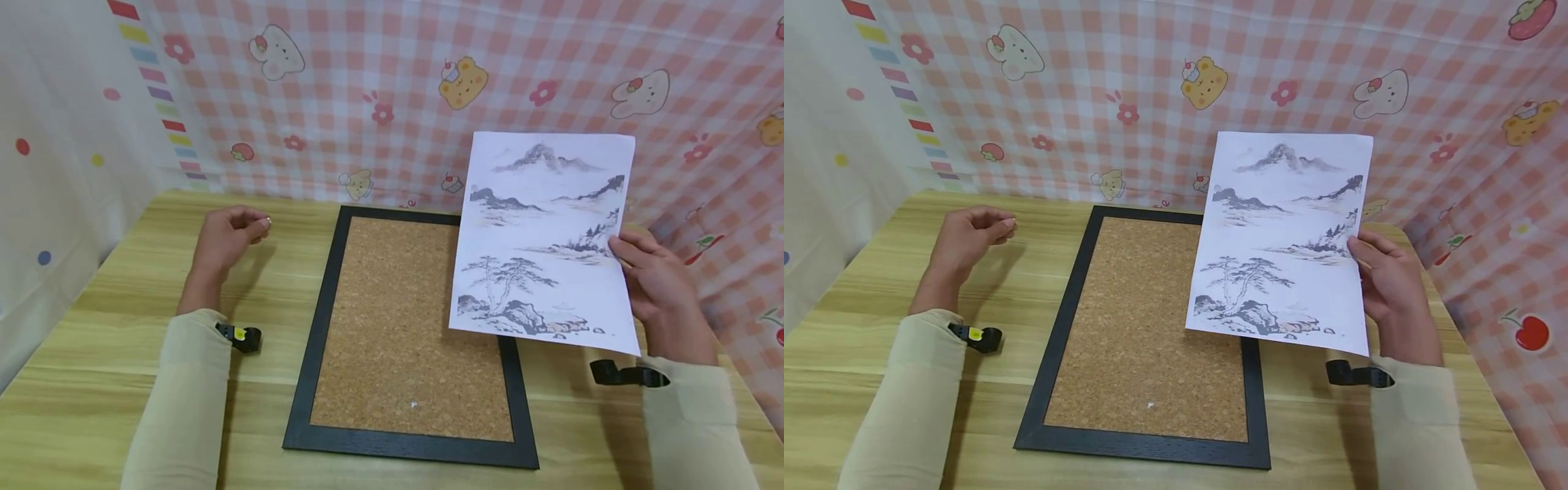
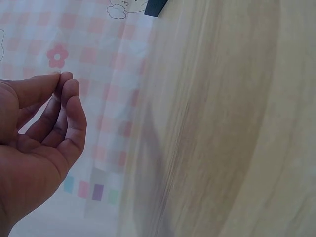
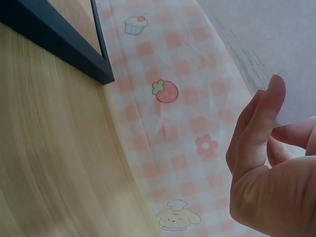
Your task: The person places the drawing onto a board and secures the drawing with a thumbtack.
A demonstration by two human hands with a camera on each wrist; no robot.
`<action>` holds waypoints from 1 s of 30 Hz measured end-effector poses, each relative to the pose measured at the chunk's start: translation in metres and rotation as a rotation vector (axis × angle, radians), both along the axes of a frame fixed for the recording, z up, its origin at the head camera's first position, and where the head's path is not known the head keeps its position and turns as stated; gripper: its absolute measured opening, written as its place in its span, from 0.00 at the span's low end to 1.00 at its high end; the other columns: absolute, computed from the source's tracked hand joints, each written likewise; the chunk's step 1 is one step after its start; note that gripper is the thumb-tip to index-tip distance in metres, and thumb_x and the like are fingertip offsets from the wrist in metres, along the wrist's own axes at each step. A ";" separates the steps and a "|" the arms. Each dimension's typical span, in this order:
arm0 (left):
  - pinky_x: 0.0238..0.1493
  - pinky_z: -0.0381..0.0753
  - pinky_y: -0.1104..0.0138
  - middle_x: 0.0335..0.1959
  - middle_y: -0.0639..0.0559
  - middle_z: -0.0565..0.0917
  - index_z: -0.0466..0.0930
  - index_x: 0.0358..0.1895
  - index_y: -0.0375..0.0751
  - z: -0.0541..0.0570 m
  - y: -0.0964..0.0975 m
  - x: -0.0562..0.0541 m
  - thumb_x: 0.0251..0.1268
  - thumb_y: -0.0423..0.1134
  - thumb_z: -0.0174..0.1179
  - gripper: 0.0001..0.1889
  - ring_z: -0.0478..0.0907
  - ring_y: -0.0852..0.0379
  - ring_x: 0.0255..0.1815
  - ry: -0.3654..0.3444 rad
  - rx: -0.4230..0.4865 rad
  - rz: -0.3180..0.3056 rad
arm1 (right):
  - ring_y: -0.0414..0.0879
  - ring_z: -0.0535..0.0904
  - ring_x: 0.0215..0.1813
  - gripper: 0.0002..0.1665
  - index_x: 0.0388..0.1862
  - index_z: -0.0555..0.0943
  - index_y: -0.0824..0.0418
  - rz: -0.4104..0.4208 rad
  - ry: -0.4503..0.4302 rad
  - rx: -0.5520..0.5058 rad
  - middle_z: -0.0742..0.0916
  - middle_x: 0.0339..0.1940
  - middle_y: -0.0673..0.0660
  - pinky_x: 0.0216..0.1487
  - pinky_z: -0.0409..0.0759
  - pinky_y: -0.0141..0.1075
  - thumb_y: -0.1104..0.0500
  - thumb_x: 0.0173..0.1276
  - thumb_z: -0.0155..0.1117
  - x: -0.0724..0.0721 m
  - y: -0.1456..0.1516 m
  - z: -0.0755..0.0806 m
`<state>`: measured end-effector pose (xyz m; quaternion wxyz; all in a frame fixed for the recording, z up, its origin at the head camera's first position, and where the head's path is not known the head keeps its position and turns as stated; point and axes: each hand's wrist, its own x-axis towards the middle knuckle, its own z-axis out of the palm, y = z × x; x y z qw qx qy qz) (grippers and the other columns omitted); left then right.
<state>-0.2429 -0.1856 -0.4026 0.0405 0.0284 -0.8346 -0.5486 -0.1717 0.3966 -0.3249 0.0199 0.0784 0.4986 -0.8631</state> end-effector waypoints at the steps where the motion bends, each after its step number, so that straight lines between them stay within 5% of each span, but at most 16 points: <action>1: 0.45 0.82 0.71 0.35 0.58 0.85 0.81 0.55 0.27 0.000 0.000 0.000 0.76 0.41 0.60 0.18 0.80 0.65 0.37 -0.001 0.001 0.000 | 0.50 0.87 0.39 0.11 0.46 0.88 0.63 0.002 -0.004 0.006 0.90 0.42 0.58 0.32 0.85 0.40 0.69 0.75 0.59 0.000 -0.001 -0.001; 30: 0.44 0.83 0.72 0.33 0.64 0.84 0.83 0.51 0.30 0.012 0.003 0.004 0.75 0.37 0.60 0.12 0.82 0.65 0.37 0.043 0.163 0.007 | 0.46 0.85 0.38 0.10 0.45 0.90 0.57 0.084 -0.052 0.161 0.90 0.41 0.53 0.32 0.84 0.37 0.65 0.74 0.62 0.002 -0.036 -0.006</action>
